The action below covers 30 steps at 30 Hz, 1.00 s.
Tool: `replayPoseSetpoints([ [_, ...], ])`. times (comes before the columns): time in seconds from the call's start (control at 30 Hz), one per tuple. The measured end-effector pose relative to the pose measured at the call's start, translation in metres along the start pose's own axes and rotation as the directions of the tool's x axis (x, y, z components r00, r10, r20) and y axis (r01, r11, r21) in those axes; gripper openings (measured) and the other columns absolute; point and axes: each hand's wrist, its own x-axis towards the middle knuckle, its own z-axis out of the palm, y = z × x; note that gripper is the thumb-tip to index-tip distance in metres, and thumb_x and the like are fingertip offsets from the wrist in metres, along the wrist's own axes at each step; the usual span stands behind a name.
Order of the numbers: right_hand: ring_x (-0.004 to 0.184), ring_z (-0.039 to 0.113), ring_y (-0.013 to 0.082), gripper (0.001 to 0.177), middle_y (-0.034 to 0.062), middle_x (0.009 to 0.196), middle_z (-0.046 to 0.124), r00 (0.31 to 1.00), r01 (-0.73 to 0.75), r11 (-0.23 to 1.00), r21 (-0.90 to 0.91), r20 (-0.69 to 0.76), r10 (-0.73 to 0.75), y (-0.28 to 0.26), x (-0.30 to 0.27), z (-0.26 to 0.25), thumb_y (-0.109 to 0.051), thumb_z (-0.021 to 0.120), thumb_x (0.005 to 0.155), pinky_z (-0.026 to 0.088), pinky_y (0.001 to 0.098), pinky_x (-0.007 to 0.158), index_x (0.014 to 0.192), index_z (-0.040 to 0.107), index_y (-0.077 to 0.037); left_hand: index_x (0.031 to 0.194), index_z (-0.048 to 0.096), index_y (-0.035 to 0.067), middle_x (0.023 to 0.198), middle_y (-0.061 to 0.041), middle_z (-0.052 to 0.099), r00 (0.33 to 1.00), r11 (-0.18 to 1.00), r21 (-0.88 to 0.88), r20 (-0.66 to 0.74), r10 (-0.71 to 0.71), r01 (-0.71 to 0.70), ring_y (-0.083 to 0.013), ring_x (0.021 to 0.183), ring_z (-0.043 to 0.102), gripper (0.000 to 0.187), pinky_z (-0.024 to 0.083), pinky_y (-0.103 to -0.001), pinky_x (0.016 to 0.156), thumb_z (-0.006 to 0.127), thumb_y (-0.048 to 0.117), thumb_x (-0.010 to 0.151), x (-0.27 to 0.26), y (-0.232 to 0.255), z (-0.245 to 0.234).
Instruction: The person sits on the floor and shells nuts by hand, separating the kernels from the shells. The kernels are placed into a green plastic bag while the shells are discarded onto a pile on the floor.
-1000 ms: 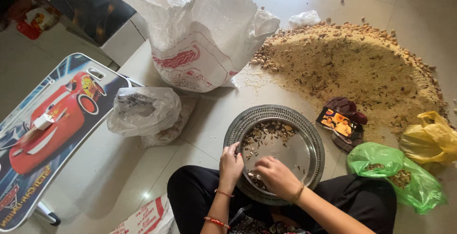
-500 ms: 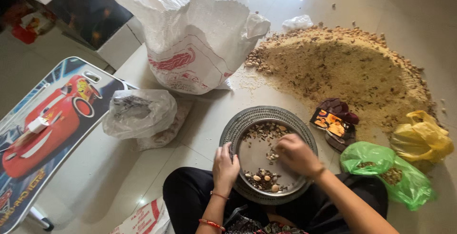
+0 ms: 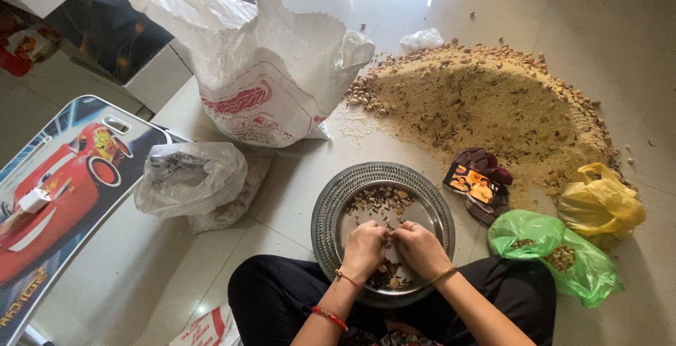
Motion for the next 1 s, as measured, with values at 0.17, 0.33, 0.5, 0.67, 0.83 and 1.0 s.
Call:
replayPoseSetpoints([
  [0.17,0.085,0.069,0.0339,0.011,0.0122,0.090,0.068,0.999,-0.026,0.999,-0.023,0.023,0.026,-0.009,0.004,-0.002,-0.016,0.066,0.087,0.057,0.0432,0.074,0.089,0.070,-0.006,0.082,0.071,0.005,0.083,-0.017,0.066,1.000,1.000,0.003,-0.020,0.019,-0.019,-0.0378,0.084,0.068,0.004,0.056,-0.048,0.076,0.067,0.007,0.082,-0.003,-0.007,0.002],
  [0.33,0.084,0.070,0.0325,0.010,0.0146,0.091,0.068,0.995,-0.099,0.995,0.033,0.031,0.098,-0.008,0.000,-0.001,-0.012,0.069,0.084,0.058,0.0417,0.075,0.090,0.069,-0.004,0.076,0.070,0.001,0.079,-0.017,0.068,1.000,0.999,0.032,-0.012,0.004,-0.003,-0.0363,0.077,0.068,0.010,0.057,-0.047,0.073,0.074,0.010,0.080,-0.002,-0.010,0.008],
  [0.5,0.078,0.073,0.0288,0.006,0.0148,0.089,0.076,0.706,-0.657,0.396,0.642,0.338,0.623,0.022,-0.006,0.002,-0.009,0.068,0.085,0.063,0.0423,0.070,0.089,0.070,-0.004,0.085,0.074,0.008,0.083,-0.008,0.074,0.928,0.917,-0.160,0.150,-0.342,0.364,-0.0181,0.071,0.073,0.004,0.063,-0.031,0.068,0.074,0.012,0.085,0.004,-0.019,0.002],
  [0.67,0.084,0.073,0.0230,0.010,0.0106,0.091,0.076,0.796,-0.543,0.376,0.751,0.318,0.515,0.030,0.000,0.007,-0.006,0.068,0.084,0.064,0.0375,0.079,0.092,0.074,-0.005,0.086,0.078,0.004,0.081,-0.009,0.077,0.888,0.808,-0.379,0.102,-0.448,0.451,-0.0186,0.074,0.076,0.013,0.061,-0.030,0.072,0.080,0.012,0.076,0.006,-0.025,-0.011],
  [0.83,0.078,0.070,0.0216,0.012,0.0093,0.090,0.069,0.962,-0.267,0.943,0.197,0.120,0.247,0.004,0.003,0.011,-0.011,0.073,0.084,0.059,0.0360,0.073,0.095,0.077,-0.008,0.095,0.079,0.006,0.090,-0.013,0.074,0.975,0.963,-0.155,0.066,-0.213,0.221,-0.0233,0.079,0.073,0.013,0.059,-0.035,0.078,0.074,0.010,0.084,0.002,-0.018,-0.005],
  [1.0,0.077,0.068,0.0178,0.010,0.0074,0.088,0.067,0.971,-0.234,0.923,0.305,0.116,0.208,0.016,0.003,0.018,-0.012,0.075,0.085,0.058,0.0326,0.073,0.092,0.073,-0.005,0.086,0.077,0.003,0.087,-0.015,0.071,0.998,0.996,0.070,-0.019,-0.054,0.056,-0.0278,0.081,0.070,0.007,0.058,-0.038,0.078,0.076,0.010,0.083,0.000,-0.018,0.009],
])
